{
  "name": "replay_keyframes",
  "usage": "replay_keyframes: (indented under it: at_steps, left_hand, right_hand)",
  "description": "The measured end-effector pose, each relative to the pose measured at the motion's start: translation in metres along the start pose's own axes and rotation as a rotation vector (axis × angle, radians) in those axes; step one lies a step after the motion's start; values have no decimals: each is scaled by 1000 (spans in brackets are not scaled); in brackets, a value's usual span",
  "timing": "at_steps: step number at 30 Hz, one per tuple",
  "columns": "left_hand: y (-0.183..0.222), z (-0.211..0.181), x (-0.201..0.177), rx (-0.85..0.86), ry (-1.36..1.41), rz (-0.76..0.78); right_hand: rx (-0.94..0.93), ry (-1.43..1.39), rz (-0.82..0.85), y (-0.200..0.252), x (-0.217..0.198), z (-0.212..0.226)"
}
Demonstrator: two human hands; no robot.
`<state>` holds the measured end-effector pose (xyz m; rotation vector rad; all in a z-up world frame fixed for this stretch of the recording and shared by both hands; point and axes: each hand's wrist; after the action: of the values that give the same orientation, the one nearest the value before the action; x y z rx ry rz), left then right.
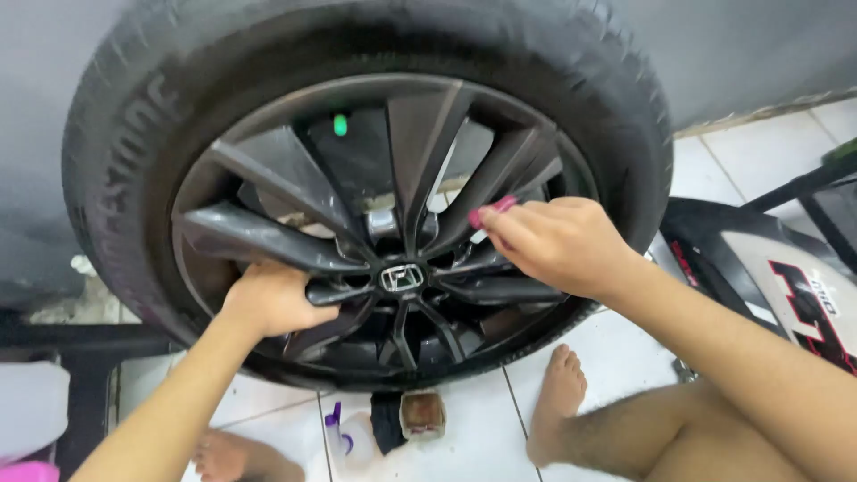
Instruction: The person scrubs the spokes and rim of a car wheel using a small purple sponge. They hold the wheel with one hand while cleaning with the other, moving around the wheel to clean different sections.
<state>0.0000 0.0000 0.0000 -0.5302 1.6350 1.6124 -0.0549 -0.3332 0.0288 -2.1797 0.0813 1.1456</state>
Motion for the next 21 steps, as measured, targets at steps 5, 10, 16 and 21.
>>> replay_keyframes:
  at_steps: [5, 10, 16, 21]
  left_hand:
    - [0, 4, 13, 8, 40, -50]
    - [1, 2, 11, 8, 84, -88]
    - [-6, 9, 21, 26, 64, -139]
    - [-10, 15, 26, 21, 90, -132]
  right_hand:
    - [143, 44, -84, 1, -8, -22]
    - [80, 25, -62, -6, -5, -12]
    - [155, 247, 6, -16, 3, 0]
    - [204, 246, 66, -19, 9, -14]
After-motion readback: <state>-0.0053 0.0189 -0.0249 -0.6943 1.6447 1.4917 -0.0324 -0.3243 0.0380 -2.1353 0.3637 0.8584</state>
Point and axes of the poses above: each hand's wrist, its own y-axis away from the middle knuckle, its own x-axis out of the palm, z = x × y, and after that the axes turned 11 degrees about -x, right-handed
